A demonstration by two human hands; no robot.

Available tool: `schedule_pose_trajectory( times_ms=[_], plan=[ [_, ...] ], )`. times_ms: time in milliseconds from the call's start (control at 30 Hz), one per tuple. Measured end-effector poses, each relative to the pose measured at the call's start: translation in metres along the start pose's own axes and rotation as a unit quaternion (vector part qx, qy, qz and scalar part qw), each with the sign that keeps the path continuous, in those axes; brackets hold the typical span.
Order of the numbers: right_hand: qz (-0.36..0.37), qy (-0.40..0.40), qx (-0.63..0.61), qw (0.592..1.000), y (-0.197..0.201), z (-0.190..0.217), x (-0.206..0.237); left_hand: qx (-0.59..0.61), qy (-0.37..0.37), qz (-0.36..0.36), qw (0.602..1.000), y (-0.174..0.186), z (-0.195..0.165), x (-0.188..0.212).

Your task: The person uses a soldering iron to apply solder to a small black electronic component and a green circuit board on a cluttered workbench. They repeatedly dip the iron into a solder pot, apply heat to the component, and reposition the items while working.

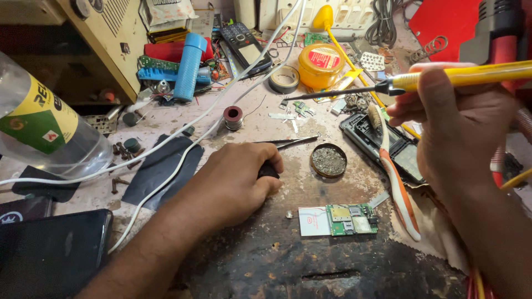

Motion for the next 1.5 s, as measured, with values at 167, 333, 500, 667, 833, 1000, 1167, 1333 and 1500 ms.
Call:
schedule_pose_trajectory(
  times_ms=[167,333,500,667,833,1000,1167,1333,1500],
  plan=[
    [-0.007,-0.085,-0.072,0.994,-0.008,-0.021,-0.005,0.016,0.032,0.008,0.999,0.003,0.005,-0.004],
    [-0.015,-0.093,-0.075,0.993,-0.019,-0.03,-0.008,0.048,0.026,0.006,0.998,0.002,0.006,-0.006],
    [-0.016,-0.09,-0.065,0.994,-0.021,-0.031,-0.007,0.06,0.02,0.005,0.998,-0.003,0.01,-0.008],
    [-0.017,-0.09,-0.068,0.993,-0.022,-0.032,-0.009,0.065,0.025,0.01,0.998,-0.006,0.012,-0.009],
    [-0.01,-0.092,-0.063,0.994,-0.025,-0.033,-0.009,0.083,0.054,0.026,0.995,-0.007,0.014,-0.009],
    [-0.003,-0.087,-0.057,0.995,-0.025,-0.033,-0.01,0.092,0.02,0.012,0.996,-0.006,0.012,-0.011],
    [-0.001,-0.088,-0.054,0.995,-0.024,-0.034,-0.009,0.09,0.029,0.015,0.995,-0.009,0.016,-0.012],
    [0.001,-0.094,-0.07,0.993,-0.024,-0.034,-0.009,0.093,0.034,0.016,0.995,-0.009,0.016,-0.012],
    [0.007,-0.089,-0.063,0.994,-0.024,-0.034,-0.009,0.091,0.029,0.014,0.995,-0.008,0.014,-0.012]
  ],
)
Point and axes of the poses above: each hand's wrist, its own x-axis away from the middle knuckle, its own y-axis out of the back of the hand, z = x × y, the point moved 6 cm from there along -x, towards the middle knuckle, and after that the axes turned 12 degrees about -z, right-handed, at the moved point
